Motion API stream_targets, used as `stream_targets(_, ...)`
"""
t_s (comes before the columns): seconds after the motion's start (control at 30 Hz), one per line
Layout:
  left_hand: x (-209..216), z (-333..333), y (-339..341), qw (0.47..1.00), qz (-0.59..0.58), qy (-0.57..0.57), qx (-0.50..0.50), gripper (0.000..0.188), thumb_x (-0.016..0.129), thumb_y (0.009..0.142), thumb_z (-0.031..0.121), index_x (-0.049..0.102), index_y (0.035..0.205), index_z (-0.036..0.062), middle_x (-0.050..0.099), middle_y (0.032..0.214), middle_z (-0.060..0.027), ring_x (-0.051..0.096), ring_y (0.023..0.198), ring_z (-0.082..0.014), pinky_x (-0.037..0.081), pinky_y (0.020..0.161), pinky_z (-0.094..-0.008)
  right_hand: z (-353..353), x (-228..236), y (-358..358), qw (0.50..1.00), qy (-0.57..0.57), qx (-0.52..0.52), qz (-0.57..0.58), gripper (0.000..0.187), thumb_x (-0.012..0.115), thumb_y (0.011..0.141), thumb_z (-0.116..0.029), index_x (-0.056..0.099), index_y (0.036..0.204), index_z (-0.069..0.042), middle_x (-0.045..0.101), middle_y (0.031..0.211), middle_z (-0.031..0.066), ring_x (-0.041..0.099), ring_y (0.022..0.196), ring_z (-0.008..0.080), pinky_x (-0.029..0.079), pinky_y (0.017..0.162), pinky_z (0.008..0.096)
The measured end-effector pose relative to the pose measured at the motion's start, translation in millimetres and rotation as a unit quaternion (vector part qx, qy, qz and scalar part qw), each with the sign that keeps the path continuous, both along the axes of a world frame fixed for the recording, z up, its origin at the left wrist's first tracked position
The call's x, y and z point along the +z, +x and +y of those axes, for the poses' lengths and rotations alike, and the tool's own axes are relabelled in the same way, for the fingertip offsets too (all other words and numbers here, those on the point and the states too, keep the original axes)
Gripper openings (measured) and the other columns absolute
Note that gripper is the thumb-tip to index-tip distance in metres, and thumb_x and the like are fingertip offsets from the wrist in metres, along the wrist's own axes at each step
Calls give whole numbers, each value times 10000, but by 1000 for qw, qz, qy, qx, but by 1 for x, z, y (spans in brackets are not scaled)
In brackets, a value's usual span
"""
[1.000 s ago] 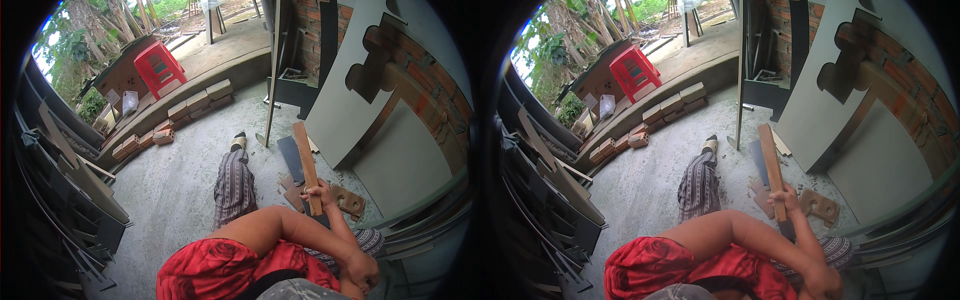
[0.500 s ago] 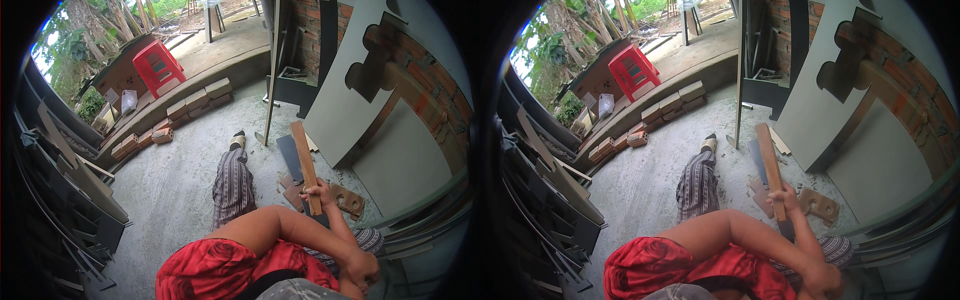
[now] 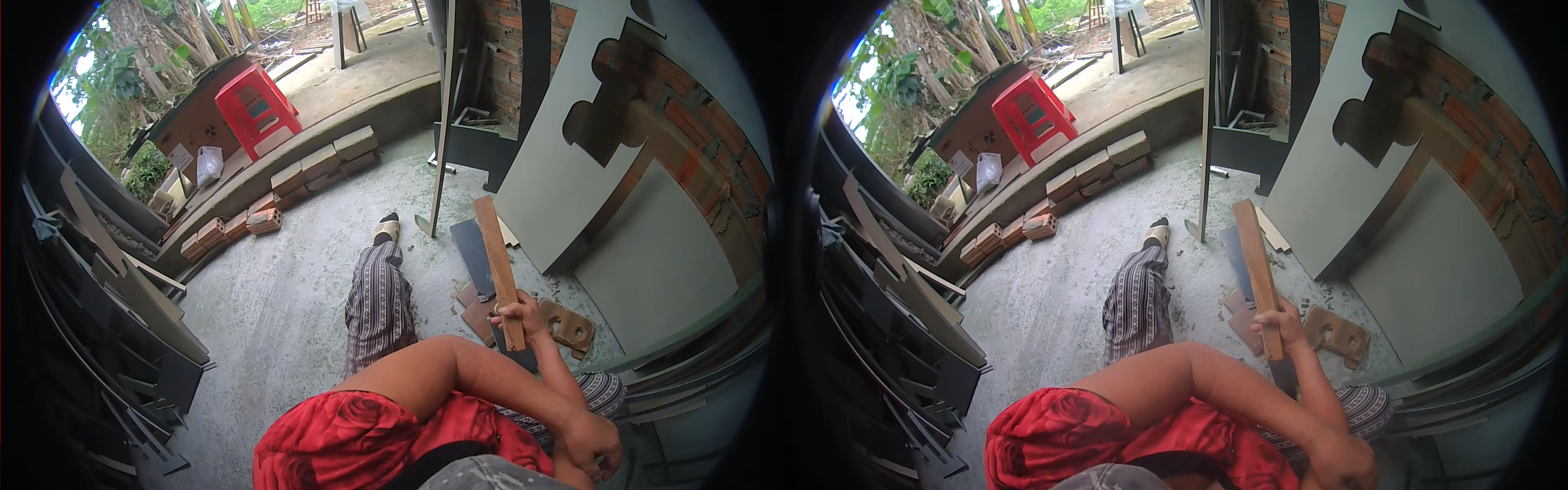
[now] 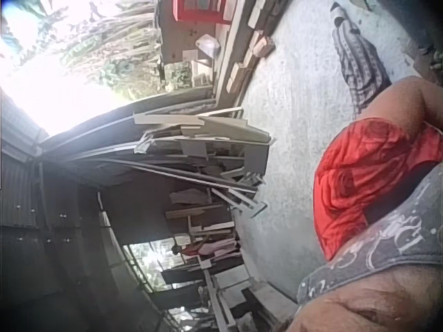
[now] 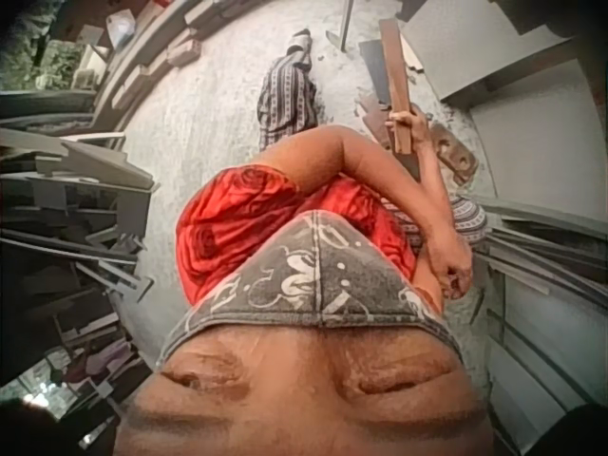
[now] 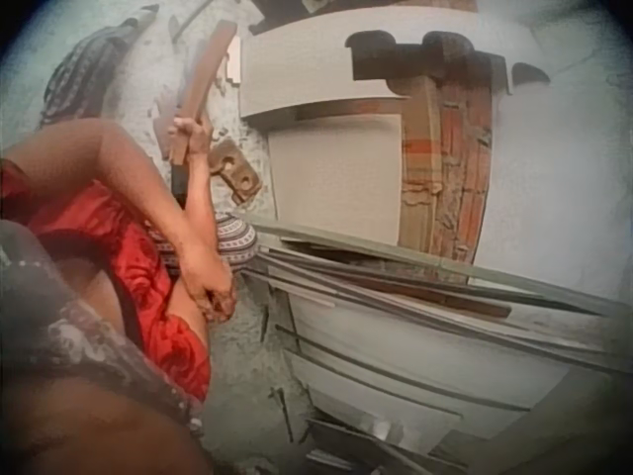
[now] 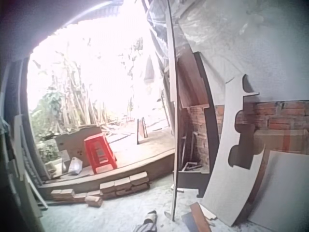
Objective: The recorder uses a wood chisel and a wooden mallet to carve or shape a piece of wood, possibly for furniture manufacturing.
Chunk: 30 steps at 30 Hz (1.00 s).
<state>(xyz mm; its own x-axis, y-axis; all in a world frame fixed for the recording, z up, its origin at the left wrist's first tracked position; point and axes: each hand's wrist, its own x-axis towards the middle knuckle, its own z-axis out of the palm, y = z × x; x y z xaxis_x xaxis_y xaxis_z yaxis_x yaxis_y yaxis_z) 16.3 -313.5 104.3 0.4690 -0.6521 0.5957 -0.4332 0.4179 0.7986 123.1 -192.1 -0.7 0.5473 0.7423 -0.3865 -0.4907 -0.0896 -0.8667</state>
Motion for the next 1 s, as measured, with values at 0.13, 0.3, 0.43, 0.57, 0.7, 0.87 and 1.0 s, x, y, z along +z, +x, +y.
stream_targets(0.13, 1, 8, 12, 994, -33, 88, -58, 334, 714, 677, 396, 648, 614, 75, 645, 629, -70, 645, 653, -276, 487, 612, -390, 1, 3, -2, 1000, -1, 4, 3, 535, 670, 640, -162, 505, 1113, 25, 574, 880, 111, 669, 692, 236, 543, 571, 299)
stream_targets(0.3, 14, 24, 9, 982, -46, 181, 20, 336, 709, 680, 404, 649, 615, 80, 630, 609, -75, 638, 639, -282, 482, 613, -401, 0, 8, -4, 1000, -1, 8, 12, 561, 692, 638, -173, 517, 1136, 17, 558, 882, 93, 649, 679, 206, 520, 582, 287)
stream_targets(0.43, 9, 19, 5, 986, -96, 115, 71, 352, 704, 692, 425, 656, 615, 84, 616, 586, -75, 636, 632, -293, 488, 604, -397, -1, 7, -2, 1000, -5, 8, 4, 530, 667, 642, -159, 507, 1113, 25, 568, 882, 105, 668, 692, 230, 541, 572, 295)
stream_targets(0.57, 0, 21, 8, 989, -58, 124, 50, 388, 686, 716, 462, 679, 634, 83, 635, 608, -92, 645, 640, -296, 502, 609, -390, -2, 6, -3, 1000, -4, 12, 7, 535, 693, 636, -181, 527, 1103, 19, 564, 877, 94, 653, 688, 212, 522, 599, 297)
stream_targets(0.7, 8, 34, 19, 975, -58, 213, -4, 411, 687, 715, 486, 691, 653, 79, 653, 630, -104, 648, 636, -290, 503, 610, -392, -2, 4, -3, 1000, -7, 13, 4, 525, 693, 635, -183, 528, 1090, 21, 567, 873, 94, 655, 691, 215, 523, 605, 298)
stream_targets(0.87, 10, 41, 21, 979, -72, 189, 7, 362, 700, 683, 437, 685, 661, 77, 667, 696, -101, 651, 679, -279, 500, 611, -370, -2, 2, -2, 1000, -3, 18, -3, 507, 648, 643, -143, 504, 1098, 26, 580, 869, 112, 685, 699, 245, 565, 564, 294)
stream_targets(1.0, -1, 15, 9, 996, -78, -38, 19, 282, 707, 650, 351, 676, 684, 73, 670, 747, -89, 650, 716, -264, 493, 610, -354, -4, 2, -2, 1000, -6, 14, -1, 513, 653, 636, -144, 509, 1097, 30, 584, 878, 114, 685, 694, 244, 565, 561, 293)
